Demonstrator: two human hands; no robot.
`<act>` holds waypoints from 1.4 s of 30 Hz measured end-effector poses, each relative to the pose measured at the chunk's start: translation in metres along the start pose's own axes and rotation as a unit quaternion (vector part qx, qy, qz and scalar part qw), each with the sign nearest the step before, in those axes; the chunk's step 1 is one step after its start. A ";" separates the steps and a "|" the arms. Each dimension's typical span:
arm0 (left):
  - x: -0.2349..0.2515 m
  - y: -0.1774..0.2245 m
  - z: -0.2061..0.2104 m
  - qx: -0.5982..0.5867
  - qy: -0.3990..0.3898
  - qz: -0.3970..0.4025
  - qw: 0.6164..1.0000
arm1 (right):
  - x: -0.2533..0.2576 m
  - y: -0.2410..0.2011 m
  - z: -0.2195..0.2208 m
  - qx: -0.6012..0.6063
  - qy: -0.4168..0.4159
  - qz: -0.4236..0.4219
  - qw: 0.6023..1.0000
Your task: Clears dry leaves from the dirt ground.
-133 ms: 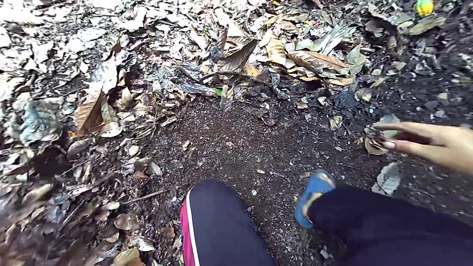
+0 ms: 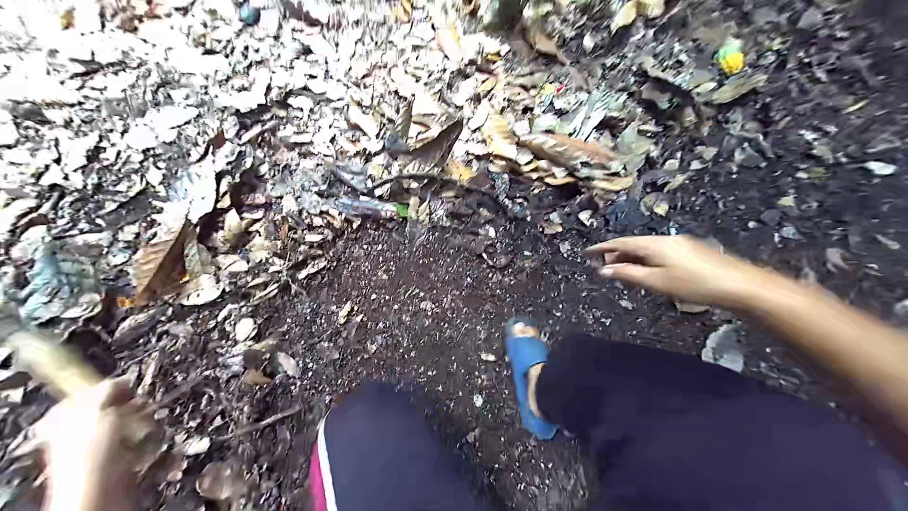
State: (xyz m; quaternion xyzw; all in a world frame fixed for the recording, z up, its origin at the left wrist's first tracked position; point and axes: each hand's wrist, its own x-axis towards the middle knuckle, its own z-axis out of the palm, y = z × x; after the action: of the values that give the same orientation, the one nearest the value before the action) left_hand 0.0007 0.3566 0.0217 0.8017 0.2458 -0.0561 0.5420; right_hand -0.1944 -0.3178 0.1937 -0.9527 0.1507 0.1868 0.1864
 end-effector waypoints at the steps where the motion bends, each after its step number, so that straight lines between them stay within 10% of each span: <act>1: -0.030 0.048 0.055 0.033 -0.015 0.028 0.999 | 0.019 -0.020 0.004 0.007 -0.021 -0.041 0.999; 6: -0.157 0.190 0.262 0.165 -0.194 0.149 0.955 | 0.103 -0.094 0.039 0.287 -0.107 -0.149 0.940; 10: -0.235 0.193 0.369 0.240 -0.372 0.343 0.828 | 0.134 -0.087 0.061 0.674 0.000 0.003 0.739; 14: -0.273 0.179 0.389 0.267 -0.508 0.402 0.713 | 0.133 0.049 0.069 0.769 0.268 0.193 0.547; 20: -0.322 0.167 0.389 0.078 -0.570 0.525 0.627 | -0.005 0.264 0.187 0.683 0.554 0.336 0.338; 24: -0.321 0.166 0.406 0.084 -0.512 0.581 0.627 | -0.038 0.321 0.228 0.658 0.661 0.346 0.105; 26: -0.317 0.168 0.414 0.074 -0.509 0.581 0.631 | -0.003 0.313 0.235 0.671 0.655 0.341 0.060; 31: -0.318 0.178 0.438 0.068 -0.515 0.581 0.627 | 0.164 0.231 0.229 0.793 0.459 0.346 0.204; 37: -0.322 0.192 0.484 0.057 -0.520 0.598 0.608 | 0.194 0.187 0.162 0.736 0.110 0.306 0.593; 42: -0.313 0.201 0.524 0.052 -0.544 0.581 0.604 | 0.177 0.256 0.099 0.531 0.173 0.272 0.784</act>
State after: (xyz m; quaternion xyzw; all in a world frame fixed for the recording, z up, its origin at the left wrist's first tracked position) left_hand -0.0882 -0.2763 0.0893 0.6244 -0.6147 -0.1677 0.4518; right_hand -0.1592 -0.5426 -0.0405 -0.6394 0.5086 -0.0479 0.5747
